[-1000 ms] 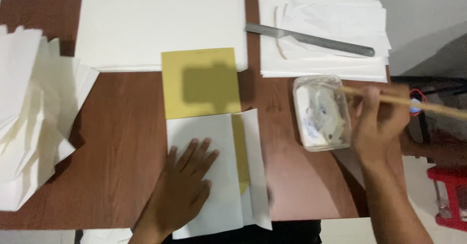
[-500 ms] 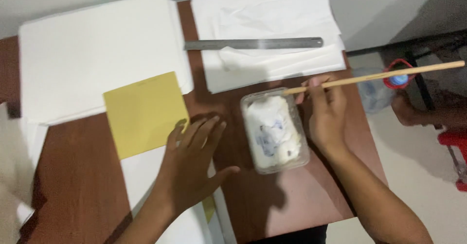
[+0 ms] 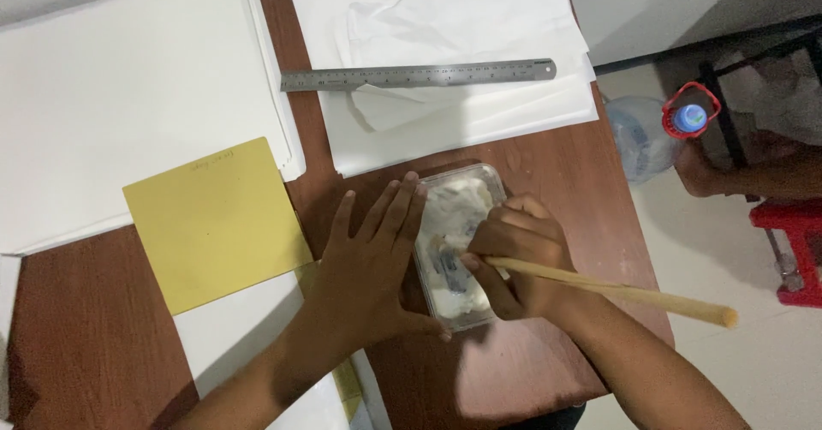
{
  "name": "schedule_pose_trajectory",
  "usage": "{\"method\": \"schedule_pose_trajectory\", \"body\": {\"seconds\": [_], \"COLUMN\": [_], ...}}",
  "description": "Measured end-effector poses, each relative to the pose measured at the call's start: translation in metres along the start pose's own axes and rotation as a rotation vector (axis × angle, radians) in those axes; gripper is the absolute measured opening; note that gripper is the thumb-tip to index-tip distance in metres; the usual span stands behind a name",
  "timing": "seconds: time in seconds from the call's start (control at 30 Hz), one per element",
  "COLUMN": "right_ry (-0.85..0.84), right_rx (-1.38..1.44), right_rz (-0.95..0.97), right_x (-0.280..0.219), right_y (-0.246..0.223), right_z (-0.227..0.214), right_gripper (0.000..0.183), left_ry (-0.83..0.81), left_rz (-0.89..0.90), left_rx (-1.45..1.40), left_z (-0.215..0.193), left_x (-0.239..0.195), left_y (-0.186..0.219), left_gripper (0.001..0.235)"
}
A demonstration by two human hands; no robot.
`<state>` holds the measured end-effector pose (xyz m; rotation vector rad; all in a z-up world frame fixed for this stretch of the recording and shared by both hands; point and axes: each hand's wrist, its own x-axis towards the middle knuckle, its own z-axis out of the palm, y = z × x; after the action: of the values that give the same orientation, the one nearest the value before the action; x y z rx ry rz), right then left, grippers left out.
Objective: The person applies a white paste to the edges of a white paper sheet using a brush and then folds the paper over a yellow card. They continue to apply the paste to the folded edges and press them down to secure the paper.
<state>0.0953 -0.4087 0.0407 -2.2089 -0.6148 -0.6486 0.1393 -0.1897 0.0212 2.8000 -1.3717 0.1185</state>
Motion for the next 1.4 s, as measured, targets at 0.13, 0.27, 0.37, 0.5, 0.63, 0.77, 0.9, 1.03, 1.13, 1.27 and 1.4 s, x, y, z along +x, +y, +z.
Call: {"method": "schedule_pose_trajectory", "body": {"seconds": [0.13,0.27,0.37,0.5,0.63,0.77,0.9,1.03,1.13,1.27,1.4], "right_ry": [-0.104,-0.005,0.058,-0.086,-0.106,-0.026,-0.058,-0.195,-0.076,-0.05,-0.14], "right_rx": [0.074,0.159,0.132,0.051,0.28,0.273,0.204,0.13,0.303,0.306,0.18], "right_rz": [0.08,0.109,0.121,0.128,0.189,0.189,0.162,0.186,0.161,0.231,0.235], "right_x": [-0.009,-0.012,-0.01,-0.006,-0.011,-0.014,-0.007,-0.013,-0.031,-0.014,-0.006], "right_y": [0.008,0.011,0.007,0.006,0.012,0.012,0.006,0.009,0.024,0.008,0.003], "right_z": [0.0,0.0,0.002,0.005,0.002,0.001,0.004,0.001,0.009,0.004,0.002], "right_gripper": [0.029,0.031,0.027,0.029,0.029,0.032,0.025,0.032,0.025,0.028,0.03], "left_ry": [0.016,0.005,0.014,0.016,0.017,0.014,0.02,0.026,0.013,0.005,0.005], "left_rz": [-0.001,-0.015,-0.016,-0.037,-0.04,-0.058,-0.048,-0.05,-0.052,-0.054,-0.054], "left_rx": [0.0,-0.02,0.022,0.058,0.041,0.057,0.072,0.05,0.019,0.027,0.043], "left_z": [-0.003,-0.001,-0.001,0.0,0.006,0.007,0.002,0.0,0.003,0.002,0.001], "left_x": [0.002,0.001,0.0,0.0,-0.002,-0.002,0.0,-0.001,-0.001,-0.001,0.0], "left_y": [-0.001,-0.002,0.0,0.0,0.0,0.002,0.001,0.001,0.001,0.001,0.001], "left_gripper": [0.176,0.176,0.178,0.181,0.183,0.183,0.184,0.181,0.182,0.183,0.184]}}
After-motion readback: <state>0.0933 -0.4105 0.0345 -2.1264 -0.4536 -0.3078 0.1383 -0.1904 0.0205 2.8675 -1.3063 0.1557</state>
